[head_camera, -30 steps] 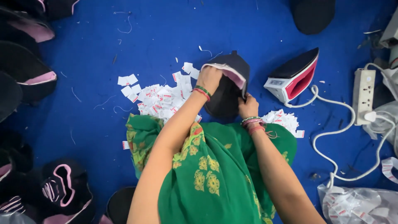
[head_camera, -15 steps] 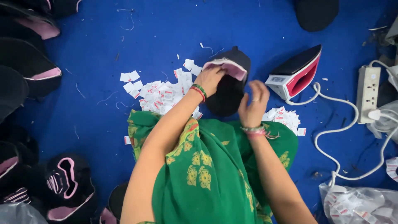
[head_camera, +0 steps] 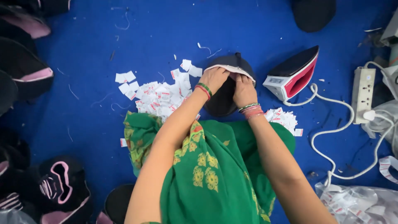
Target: Ironing brand labels onto the inner part of shoe uppers.
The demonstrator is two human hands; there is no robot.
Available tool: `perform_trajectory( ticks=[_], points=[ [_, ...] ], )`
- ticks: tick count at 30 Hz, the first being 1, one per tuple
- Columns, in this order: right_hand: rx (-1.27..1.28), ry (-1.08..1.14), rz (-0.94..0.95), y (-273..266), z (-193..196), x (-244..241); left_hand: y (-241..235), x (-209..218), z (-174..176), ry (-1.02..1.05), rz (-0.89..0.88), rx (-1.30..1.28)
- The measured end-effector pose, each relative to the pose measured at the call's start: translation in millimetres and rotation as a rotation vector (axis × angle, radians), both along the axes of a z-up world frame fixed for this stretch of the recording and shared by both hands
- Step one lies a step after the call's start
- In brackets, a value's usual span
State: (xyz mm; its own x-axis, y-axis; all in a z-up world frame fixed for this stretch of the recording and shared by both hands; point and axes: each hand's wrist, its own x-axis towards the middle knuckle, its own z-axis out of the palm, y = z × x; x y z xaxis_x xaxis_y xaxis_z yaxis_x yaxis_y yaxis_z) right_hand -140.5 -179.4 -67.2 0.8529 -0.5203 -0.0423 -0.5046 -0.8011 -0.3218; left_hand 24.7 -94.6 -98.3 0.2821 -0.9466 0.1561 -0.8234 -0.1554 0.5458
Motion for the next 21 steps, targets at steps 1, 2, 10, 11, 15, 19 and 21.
perform_trajectory(
  ticks=[1, 2, 10, 11, 15, 19, 21],
  points=[
    [0.014, -0.027, -0.023, 1.1, 2.6, 3.0, -2.4, 0.9, -1.2, -0.092, -0.024, -0.013],
    [0.017, -0.025, -0.019, 4.0, 5.6, 5.6, -1.9, 3.1, 3.3, -0.090, -0.020, -0.011],
    [-0.117, 0.122, 0.036, 28.5, -10.3, -6.8, 40.4, 0.9, 7.5, -0.165, -0.178, -0.173],
    [-0.119, 0.118, 0.040, 28.9, -12.7, -7.8, 40.9, -9.4, 7.2, -0.169, -0.174, -0.174],
    [-0.258, 0.146, 0.085, 33.7, -27.9, -7.8, 33.5, -18.8, 6.5, -0.268, -0.117, 0.022],
    [-0.345, 0.152, 0.117, 31.3, -36.7, -11.0, 50.7, -31.7, 21.7, -0.201, -0.099, 0.028],
    [-0.328, 0.124, 0.089, 37.9, -35.0, -10.2, 69.3, -34.6, 38.9, -0.123, -0.025, 0.035]
  ],
)
